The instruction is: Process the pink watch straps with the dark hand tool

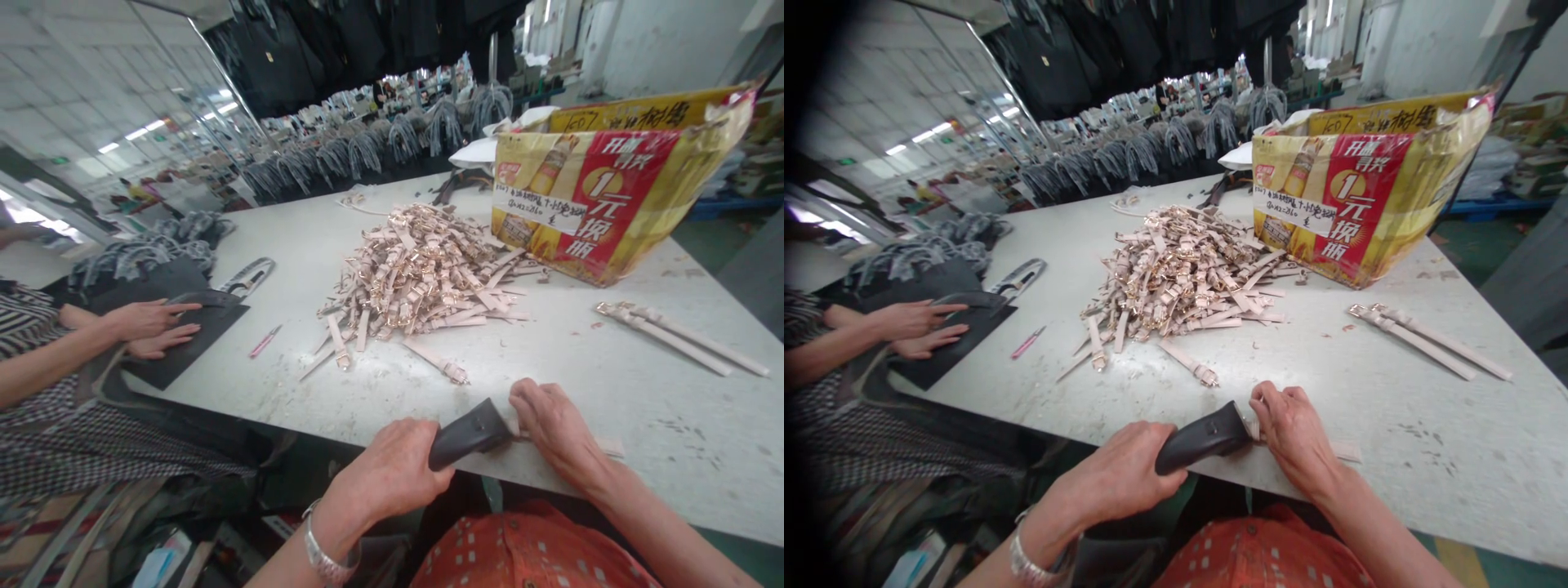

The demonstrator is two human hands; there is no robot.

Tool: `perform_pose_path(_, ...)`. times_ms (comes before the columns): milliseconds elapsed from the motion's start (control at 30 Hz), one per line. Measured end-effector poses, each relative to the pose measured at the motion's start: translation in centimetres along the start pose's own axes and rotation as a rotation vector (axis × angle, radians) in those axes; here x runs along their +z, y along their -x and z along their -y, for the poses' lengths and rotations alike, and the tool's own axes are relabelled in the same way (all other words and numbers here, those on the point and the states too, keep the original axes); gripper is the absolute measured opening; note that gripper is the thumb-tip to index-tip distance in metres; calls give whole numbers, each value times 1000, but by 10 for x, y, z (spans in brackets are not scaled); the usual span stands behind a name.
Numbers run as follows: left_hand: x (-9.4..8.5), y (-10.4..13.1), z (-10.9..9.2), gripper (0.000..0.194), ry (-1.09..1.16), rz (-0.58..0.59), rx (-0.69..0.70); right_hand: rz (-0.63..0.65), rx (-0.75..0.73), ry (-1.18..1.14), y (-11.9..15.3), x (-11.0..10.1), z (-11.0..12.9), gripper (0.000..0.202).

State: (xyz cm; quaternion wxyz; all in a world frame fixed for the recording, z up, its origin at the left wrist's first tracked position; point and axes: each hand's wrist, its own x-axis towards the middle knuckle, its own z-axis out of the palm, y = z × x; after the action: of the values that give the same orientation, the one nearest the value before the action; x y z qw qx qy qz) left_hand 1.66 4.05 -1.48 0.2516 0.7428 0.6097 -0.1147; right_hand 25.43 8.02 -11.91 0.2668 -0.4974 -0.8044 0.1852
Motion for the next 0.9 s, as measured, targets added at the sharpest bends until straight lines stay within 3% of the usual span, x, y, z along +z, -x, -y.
perform_pose_path(300, -4, -3, 0, 26, -23, -26, 39, 5, 29, -150, 39, -2, -17, 20)
perform_pose_path(467, -3, -5, -4, 27, -36, -42, 45, 5, 40, -196, 40, 3, -22, 25)
perform_pose_path(733, -4, -2, 7, 27, -11, -44, 9, 0, 50, -205, 38, 0, -17, 19)
perform_pose_path(900, -1, -5, -6, 26, -37, -44, 55, -11, 45, -203, 36, -1, -16, 16)
